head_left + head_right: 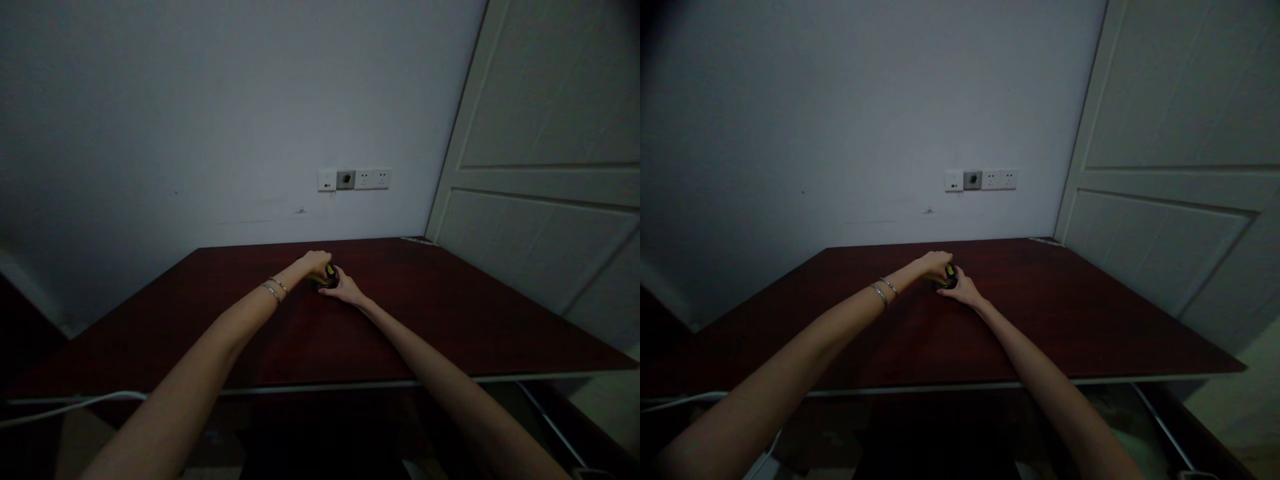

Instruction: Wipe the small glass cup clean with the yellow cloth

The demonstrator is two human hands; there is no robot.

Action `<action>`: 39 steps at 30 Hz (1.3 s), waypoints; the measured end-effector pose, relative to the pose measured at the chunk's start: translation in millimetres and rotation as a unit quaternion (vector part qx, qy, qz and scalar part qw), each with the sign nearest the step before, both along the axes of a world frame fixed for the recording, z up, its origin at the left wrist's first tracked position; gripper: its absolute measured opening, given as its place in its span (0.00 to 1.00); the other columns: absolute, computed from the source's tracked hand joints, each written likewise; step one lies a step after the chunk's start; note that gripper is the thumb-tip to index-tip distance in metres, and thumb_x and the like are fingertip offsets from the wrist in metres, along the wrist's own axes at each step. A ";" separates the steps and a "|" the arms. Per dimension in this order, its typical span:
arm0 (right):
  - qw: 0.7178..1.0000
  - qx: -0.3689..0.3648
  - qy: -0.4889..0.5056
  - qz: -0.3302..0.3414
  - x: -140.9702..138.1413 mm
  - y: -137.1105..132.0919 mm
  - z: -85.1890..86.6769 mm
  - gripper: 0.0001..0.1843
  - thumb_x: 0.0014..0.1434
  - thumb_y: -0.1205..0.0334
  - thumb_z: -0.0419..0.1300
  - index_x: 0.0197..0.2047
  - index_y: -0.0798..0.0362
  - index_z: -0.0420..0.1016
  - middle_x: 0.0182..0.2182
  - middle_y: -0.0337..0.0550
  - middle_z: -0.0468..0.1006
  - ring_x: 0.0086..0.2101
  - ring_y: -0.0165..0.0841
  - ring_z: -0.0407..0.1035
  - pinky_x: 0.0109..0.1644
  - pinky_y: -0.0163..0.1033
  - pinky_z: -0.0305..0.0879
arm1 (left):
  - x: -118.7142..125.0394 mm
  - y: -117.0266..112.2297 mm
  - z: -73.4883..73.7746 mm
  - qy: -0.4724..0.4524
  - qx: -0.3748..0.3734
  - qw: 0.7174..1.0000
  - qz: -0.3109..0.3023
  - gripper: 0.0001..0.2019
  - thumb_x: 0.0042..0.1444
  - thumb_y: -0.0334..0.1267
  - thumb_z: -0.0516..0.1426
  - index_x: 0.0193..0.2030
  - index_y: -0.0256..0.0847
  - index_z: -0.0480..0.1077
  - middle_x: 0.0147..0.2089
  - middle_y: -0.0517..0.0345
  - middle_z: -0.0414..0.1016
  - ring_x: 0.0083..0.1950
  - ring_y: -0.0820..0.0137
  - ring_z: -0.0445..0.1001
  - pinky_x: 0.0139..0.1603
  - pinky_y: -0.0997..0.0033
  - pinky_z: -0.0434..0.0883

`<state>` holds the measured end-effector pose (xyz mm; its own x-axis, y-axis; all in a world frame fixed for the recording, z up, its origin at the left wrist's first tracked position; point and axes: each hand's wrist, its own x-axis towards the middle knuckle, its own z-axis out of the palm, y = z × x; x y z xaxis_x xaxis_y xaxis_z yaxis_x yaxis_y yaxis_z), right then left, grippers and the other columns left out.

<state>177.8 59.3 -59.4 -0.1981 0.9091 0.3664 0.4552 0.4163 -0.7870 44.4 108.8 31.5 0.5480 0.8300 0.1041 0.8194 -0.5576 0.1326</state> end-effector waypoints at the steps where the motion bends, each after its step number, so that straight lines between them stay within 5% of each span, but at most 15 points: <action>1: 1.000 0.002 -0.007 -0.001 0.3 -0.4 0.3 0.51 0.36 0.46 0.67 0.60 0.55 0.52 0.50 0.52 0.70 0.49 0.41 0.66 0.53 0.45 0.61 | -0.9 1.5 -1.7 -0.008 -0.002 1.000 0.012 0.28 0.23 0.38 0.68 0.37 0.37 0.70 0.43 0.40 0.73 0.46 0.51 0.71 0.47 0.63 0.65; 8: 0.999 0.008 -0.040 -0.028 -1.7 -3.1 2.4 0.43 0.36 0.45 0.67 0.53 0.56 0.61 0.45 0.52 0.73 0.46 0.41 0.68 0.48 0.44 0.63 | -2.9 18.9 -13.3 -0.130 -0.055 0.985 0.098 0.31 0.15 0.28 0.68 0.35 0.38 0.70 0.44 0.41 0.73 0.49 0.49 0.70 0.48 0.61 0.66; 14: 0.998 0.012 -0.044 -0.036 -4.4 -6.0 4.5 0.40 0.36 0.45 0.66 0.50 0.55 0.63 0.42 0.50 0.74 0.43 0.40 0.69 0.45 0.42 0.64 | -1.4 28.3 -7.4 -0.129 -0.141 0.968 0.165 0.16 0.16 0.25 0.66 0.19 0.39 0.71 0.27 0.49 0.75 0.41 0.49 0.72 0.45 0.55 0.67; 20: 0.998 0.012 -0.047 -0.043 -2.7 -5.5 3.1 0.39 0.36 0.45 0.67 0.49 0.52 0.63 0.42 0.49 0.74 0.44 0.41 0.69 0.46 0.44 0.63 | 1.9 29.5 -3.1 -0.138 -0.173 0.956 0.193 0.12 0.17 0.29 0.66 0.16 0.40 0.72 0.21 0.52 0.72 0.37 0.50 0.72 0.42 0.52 0.68; 25: 0.998 -0.001 -0.041 -0.039 -2.7 -7.0 4.6 0.40 0.36 0.47 0.68 0.51 0.52 0.62 0.44 0.50 0.73 0.45 0.41 0.68 0.49 0.45 0.61 | -6.0 26.4 6.8 -0.141 -0.192 0.960 0.144 0.11 0.17 0.29 0.65 0.16 0.39 0.72 0.19 0.52 0.71 0.35 0.54 0.73 0.40 0.60 0.69; 30: 1.000 -0.013 -0.023 -0.017 -3.6 -7.3 3.2 0.43 0.36 0.48 0.68 0.54 0.51 0.59 0.47 0.49 0.71 0.48 0.41 0.66 0.53 0.47 0.59 | -12.6 18.4 32.3 -0.147 -0.193 0.966 0.091 0.10 0.26 0.36 0.65 0.19 0.38 0.71 0.19 0.57 0.70 0.28 0.65 0.71 0.33 0.70 0.68; 35: 0.997 -0.035 0.067 0.012 -1.5 -4.1 10.0 0.49 0.37 0.47 0.67 0.59 0.54 0.53 0.54 0.55 0.65 0.52 0.41 0.62 0.56 0.46 0.56 | -13.2 6.1 52.9 -0.320 -0.138 0.937 0.005 0.14 0.41 0.42 0.61 0.33 0.33 0.72 0.27 0.56 0.73 0.28 0.72 0.69 0.32 0.71 0.68; 39: 0.967 -0.047 0.249 0.038 2.7 -1.0 33.2 0.35 0.47 0.49 0.60 0.56 0.52 0.58 0.54 0.51 0.66 0.52 0.37 0.63 0.52 0.44 0.61 | -13.8 -3.0 51.4 -0.415 -0.129 0.901 -0.022 0.18 0.42 0.45 0.62 0.34 0.30 0.70 0.30 0.52 0.73 0.29 0.72 0.69 0.33 0.69 0.69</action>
